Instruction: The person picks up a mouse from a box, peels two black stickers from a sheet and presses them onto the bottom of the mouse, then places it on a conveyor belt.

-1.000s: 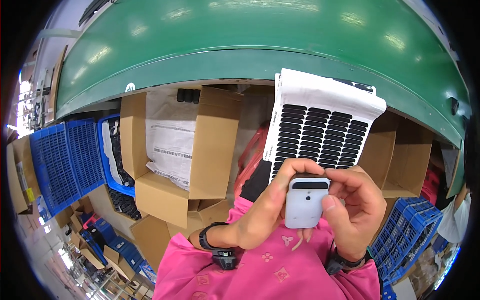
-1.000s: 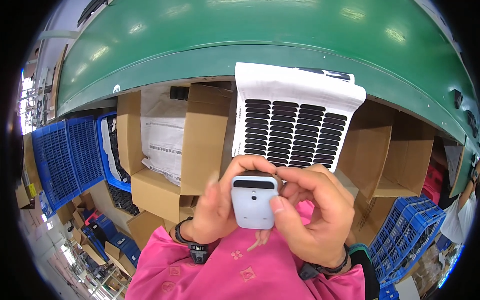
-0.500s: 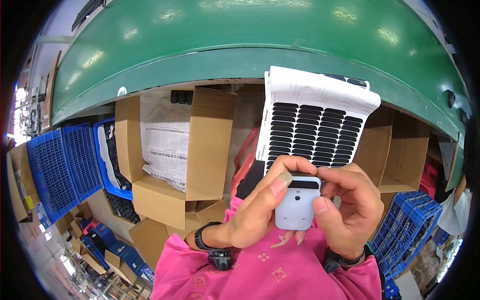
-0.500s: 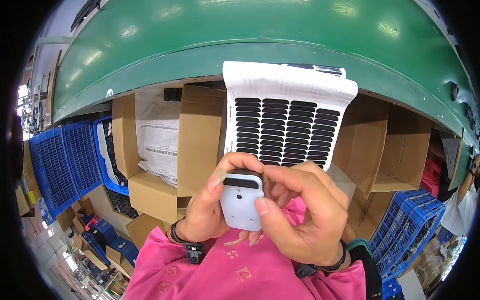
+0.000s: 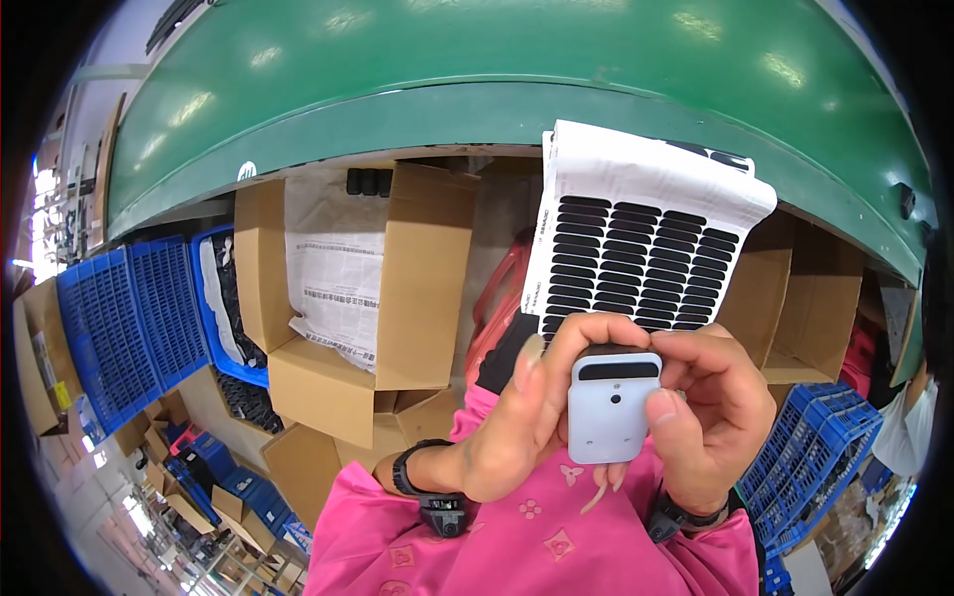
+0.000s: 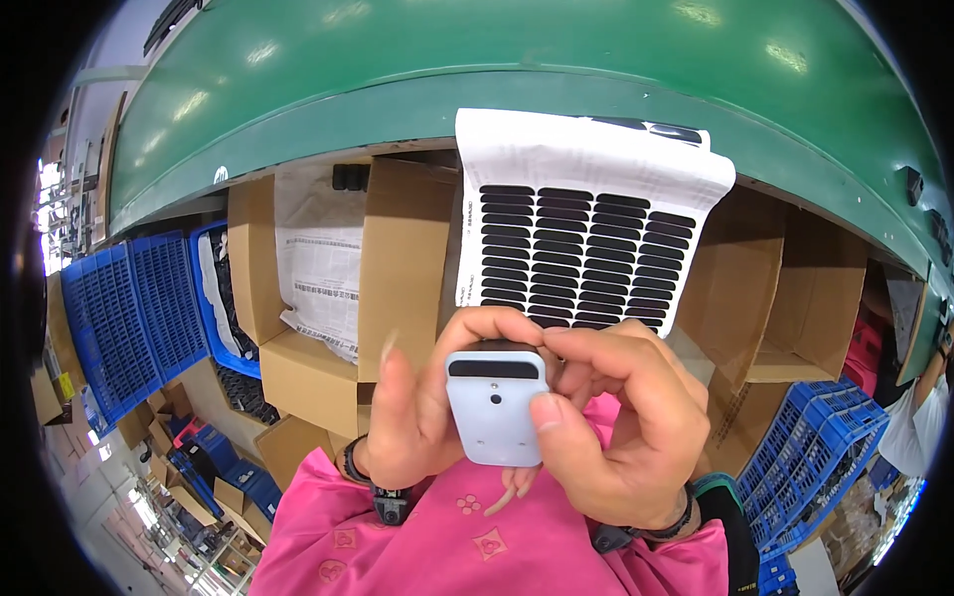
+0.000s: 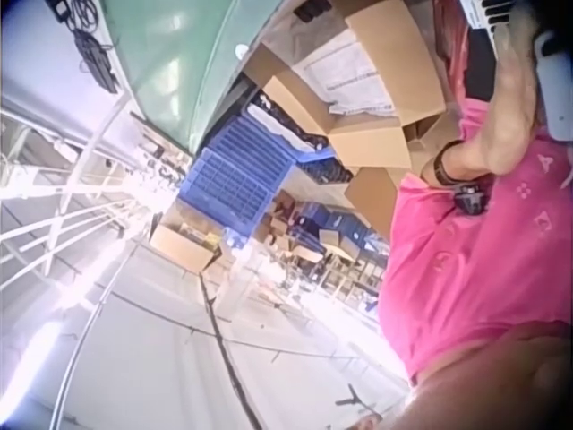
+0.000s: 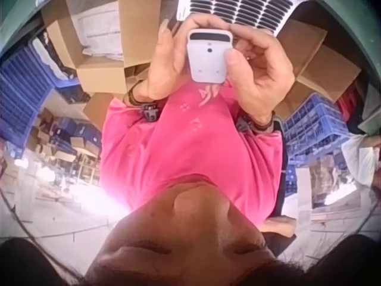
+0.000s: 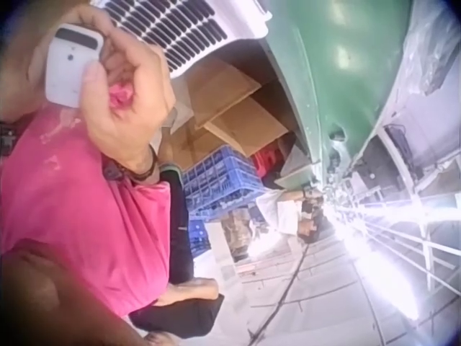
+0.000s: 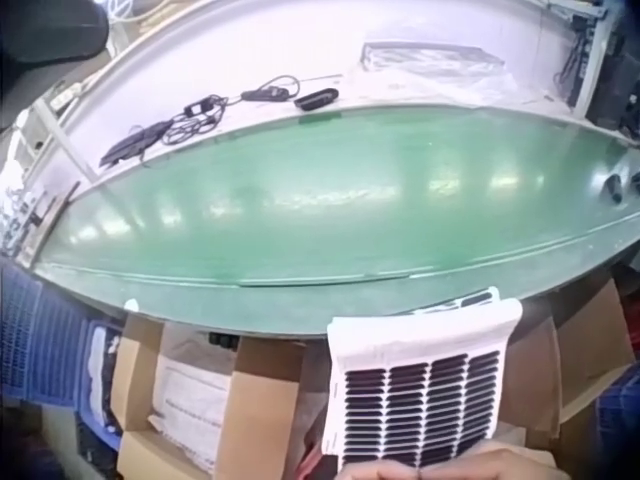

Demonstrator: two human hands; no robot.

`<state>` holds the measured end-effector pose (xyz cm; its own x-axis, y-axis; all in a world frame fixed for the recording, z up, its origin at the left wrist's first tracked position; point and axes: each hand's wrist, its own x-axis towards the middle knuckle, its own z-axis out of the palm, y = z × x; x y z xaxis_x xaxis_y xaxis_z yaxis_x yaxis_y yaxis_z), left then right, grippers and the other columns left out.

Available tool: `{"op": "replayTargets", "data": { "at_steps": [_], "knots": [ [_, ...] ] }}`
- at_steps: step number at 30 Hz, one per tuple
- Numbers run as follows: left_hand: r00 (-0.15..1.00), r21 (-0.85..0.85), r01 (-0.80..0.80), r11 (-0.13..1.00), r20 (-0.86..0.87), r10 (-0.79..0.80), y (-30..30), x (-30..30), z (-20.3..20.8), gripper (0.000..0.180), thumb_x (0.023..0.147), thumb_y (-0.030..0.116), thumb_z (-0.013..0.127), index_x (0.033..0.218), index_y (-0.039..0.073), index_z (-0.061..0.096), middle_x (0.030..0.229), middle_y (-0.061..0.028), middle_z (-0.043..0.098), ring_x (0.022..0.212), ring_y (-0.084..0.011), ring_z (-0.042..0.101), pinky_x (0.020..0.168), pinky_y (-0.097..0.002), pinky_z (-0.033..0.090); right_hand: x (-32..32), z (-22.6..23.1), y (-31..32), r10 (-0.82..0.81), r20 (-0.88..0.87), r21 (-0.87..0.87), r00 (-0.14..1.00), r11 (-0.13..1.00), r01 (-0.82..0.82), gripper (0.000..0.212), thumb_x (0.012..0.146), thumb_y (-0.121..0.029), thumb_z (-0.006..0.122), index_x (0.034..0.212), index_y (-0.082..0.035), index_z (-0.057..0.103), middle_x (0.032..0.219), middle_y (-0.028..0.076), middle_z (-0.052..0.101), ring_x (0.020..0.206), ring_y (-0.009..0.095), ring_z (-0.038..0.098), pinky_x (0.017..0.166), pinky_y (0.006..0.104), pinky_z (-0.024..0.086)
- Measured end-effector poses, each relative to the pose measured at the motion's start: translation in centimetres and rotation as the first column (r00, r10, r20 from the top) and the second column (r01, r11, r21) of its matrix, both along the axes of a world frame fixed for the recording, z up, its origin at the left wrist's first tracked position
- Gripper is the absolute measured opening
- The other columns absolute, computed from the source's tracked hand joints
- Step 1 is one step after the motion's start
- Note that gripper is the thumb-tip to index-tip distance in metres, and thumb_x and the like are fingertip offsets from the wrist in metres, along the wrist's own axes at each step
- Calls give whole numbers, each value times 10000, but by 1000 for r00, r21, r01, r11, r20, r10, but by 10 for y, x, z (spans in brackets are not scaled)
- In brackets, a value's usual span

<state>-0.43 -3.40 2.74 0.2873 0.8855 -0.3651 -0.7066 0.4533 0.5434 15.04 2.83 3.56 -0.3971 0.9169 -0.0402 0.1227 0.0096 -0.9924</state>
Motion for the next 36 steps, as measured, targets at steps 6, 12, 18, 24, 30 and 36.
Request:
{"op": "replayTargets", "data": {
  "at_steps": [6,12,18,24,30,36],
  "knots": [
    [1000,7,10,1000,3,-10,-3,0,-1,957,817,818,121,1366,40,210,1055,-115,513,767,-175,602,688,-299,509,-2,1,-1,-20,-18,-85,1000,996,18,302,735,6,681,1020,81,615,769,76,585,652,93,547,587,214,435],
    [992,34,-9,999,-122,13,-5,0,-9,702,929,558,368,1360,22,229,1059,-127,520,780,-188,596,712,-318,502,-1,-1,-1,-5,48,-36,999,999,6,285,734,20,693,1007,65,626,768,81,604,644,112,569,582,221,452],
    [633,394,45,918,-722,279,-9,9,-30,587,803,-24,532,1328,-8,268,1198,-165,441,1075,-221,487,951,-363,407,-3,0,3,6,340,302,940,946,-116,253,716,-10,742,949,43,659,782,122,625,642,177,628,538,267,498],
    [485,583,49,811,-724,491,-6,14,-51,619,770,-94,547,1321,-21,273,1223,-256,413,1094,-373,468,944,-448,392,-14,0,-4,-21,251,203,968,979,-32,274,731,-8,725,990,50,657,813,124,629,614,203,639,534,281,515],
    [373,687,-8,727,-672,640,-6,20,-63,617,780,-91,558,1324,-15,275,1175,-261,446,1066,-360,482,897,-459,420,-18,5,-8,-17,316,335,949,937,-95,299,731,55,690,1028,67,656,776,132,635,622,182,621,547,259,477],
    [347,658,61,751,-719,602,-6,17,-65,624,854,-53,569,1351,80,216,1246,-233,356,958,-284,609,837,-396,521,-18,3,-6,-67,299,346,952,937,-43,184,711,-16,743,875,15,663,717,98,610,534,173,602,453,266,472]
  ]
}}
